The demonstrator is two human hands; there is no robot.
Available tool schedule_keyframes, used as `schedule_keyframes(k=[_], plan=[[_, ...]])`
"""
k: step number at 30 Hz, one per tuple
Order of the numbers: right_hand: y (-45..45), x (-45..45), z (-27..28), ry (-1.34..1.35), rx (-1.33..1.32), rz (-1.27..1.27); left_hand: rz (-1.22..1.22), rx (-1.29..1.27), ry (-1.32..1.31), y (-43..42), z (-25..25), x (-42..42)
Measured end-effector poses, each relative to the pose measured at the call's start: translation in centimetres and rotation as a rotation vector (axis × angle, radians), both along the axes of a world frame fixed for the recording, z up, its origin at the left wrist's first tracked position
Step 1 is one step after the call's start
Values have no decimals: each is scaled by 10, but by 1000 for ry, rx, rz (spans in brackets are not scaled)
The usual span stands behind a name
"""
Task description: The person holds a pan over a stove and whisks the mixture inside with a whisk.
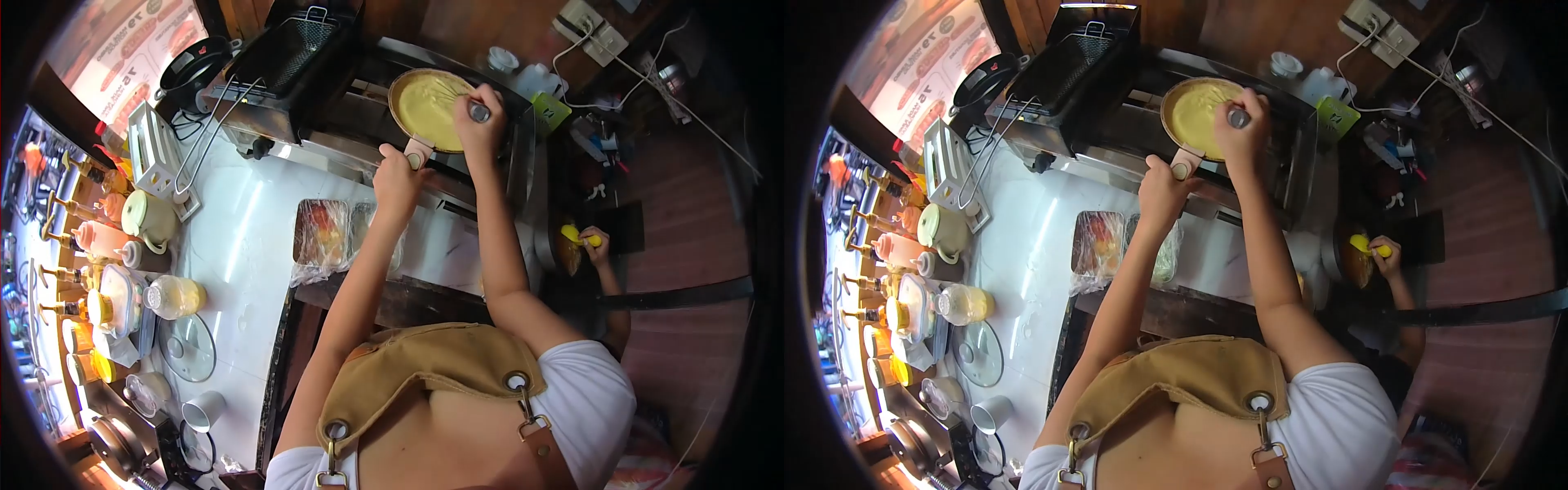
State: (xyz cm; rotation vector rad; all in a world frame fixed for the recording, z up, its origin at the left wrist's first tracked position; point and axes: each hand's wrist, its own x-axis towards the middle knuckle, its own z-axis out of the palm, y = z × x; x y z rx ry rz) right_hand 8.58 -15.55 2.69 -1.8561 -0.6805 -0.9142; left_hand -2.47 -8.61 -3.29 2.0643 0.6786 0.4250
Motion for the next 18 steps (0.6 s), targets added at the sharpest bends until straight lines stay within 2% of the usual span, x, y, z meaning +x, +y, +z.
schedule_keyframes(k=[4, 6, 8, 11, 12, 13, 14, 16, 18], plan=[[-19, -23, 18, 105, -81, -28, -2, 27, 13, -2, -3, -3], [-17, -31, 20, 161, -51, 47, -10, 21, 40, -3, -2, -1], [-12, -26, 22, 506, 98, 280, 12, 31, 44, -3, 2, 0], [-10, 18, -13, 382, 172, 273, 4, 52, 4, -3, -1, -1], [-8, 18, -7, 338, 196, 249, 6, 53, 2, -2, 1, -1], [-13, 13, -3, 472, 253, 310, -3, 41, 10, -2, 3, -2], [-16, 10, 0, 473, 252, 312, -13, 28, 20, -2, 3, -2], [-25, -2, 10, 427, 49, 463, -2, 39, 32, -2, 1, -1], [-34, -8, 24, 397, 29, 526, 4, 52, 40, -3, 0, 1]])
